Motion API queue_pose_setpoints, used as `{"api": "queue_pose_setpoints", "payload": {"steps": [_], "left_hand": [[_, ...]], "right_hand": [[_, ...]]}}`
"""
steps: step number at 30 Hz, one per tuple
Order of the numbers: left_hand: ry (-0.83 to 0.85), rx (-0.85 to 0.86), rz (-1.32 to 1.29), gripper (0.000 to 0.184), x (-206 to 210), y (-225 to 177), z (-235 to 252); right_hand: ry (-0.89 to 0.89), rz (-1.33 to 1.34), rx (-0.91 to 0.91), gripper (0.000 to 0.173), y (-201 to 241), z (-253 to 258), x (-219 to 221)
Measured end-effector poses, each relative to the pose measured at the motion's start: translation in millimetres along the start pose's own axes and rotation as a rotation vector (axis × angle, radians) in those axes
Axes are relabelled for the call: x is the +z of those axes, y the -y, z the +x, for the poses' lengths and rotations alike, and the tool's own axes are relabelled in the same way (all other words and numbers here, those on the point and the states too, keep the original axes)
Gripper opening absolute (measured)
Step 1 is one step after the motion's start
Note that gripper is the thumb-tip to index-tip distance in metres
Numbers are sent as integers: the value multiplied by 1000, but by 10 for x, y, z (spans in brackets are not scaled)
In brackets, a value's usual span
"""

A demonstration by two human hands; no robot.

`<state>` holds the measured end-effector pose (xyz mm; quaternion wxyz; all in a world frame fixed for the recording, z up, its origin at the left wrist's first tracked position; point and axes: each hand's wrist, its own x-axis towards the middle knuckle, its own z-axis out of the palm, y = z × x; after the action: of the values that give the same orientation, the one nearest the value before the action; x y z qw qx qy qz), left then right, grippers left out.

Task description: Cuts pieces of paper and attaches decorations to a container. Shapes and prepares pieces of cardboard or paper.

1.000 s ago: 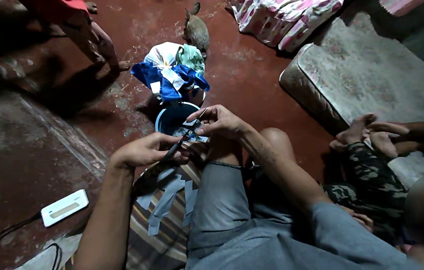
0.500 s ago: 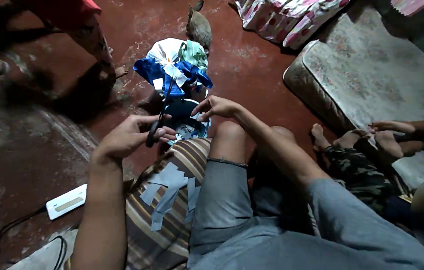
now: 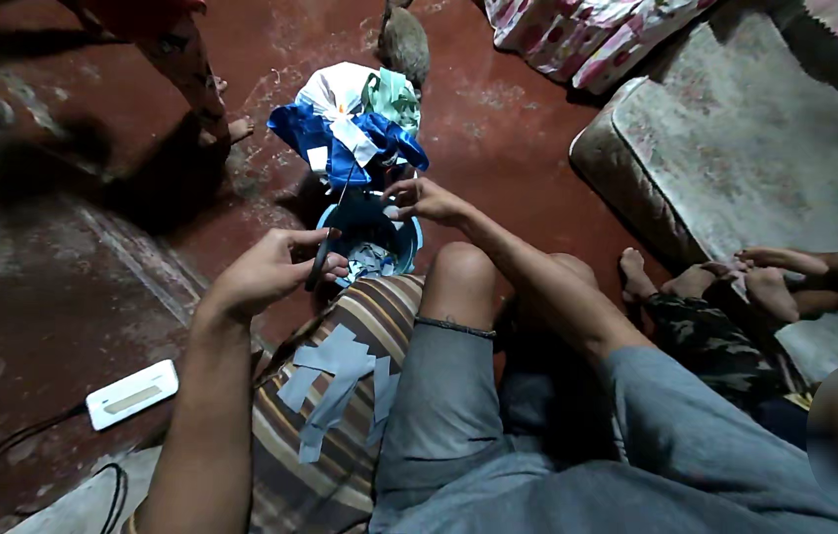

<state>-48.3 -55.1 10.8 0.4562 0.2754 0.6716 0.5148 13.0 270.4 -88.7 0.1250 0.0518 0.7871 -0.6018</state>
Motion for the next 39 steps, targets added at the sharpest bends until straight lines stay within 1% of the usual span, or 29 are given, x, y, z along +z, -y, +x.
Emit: {"api": "queue_pose_setpoints", "payload": {"steps": [2,4,6,7,9,12,16,19,23,32,36,39], "left_hand": [[20,8,-5,41,5,-6,-17],[30,45,4,39,0,-1,-31],[46,85,10,37,-1,2,-48],[52,93,8,37,7,-3,-58],[68,84,-1,39,26,-29,-71],[116,91,29,43,37,-29,-79],[243,113,99,46,-23,18,-108],[361,67,231,45,-118,6,-123],[420,22,286,46,-75,54,-59],[382,50,311,46,11,63,-39],[431,31,288,40,-18,60,-55],[405,42,309,41,-29,53,-62]], "right_hand": [[-40,110,-127,35,331,-177,29],[-77,185,-222,23,557,-397,73],[-126,213,-237,13,720,-619,135],[-150,224,-229,11,762,-721,170],[-179,242,-223,14,781,-878,225],[-149,267,-251,28,750,-1022,292],[-126,264,-271,39,699,-1091,295],[-133,280,-297,40,686,-1077,254],[-100,298,-313,39,685,-1053,263],[-31,347,-281,40,667,-1024,295],[-53,319,-287,39,717,-1052,293],[-60,268,-292,39,746,-1060,314]]}}
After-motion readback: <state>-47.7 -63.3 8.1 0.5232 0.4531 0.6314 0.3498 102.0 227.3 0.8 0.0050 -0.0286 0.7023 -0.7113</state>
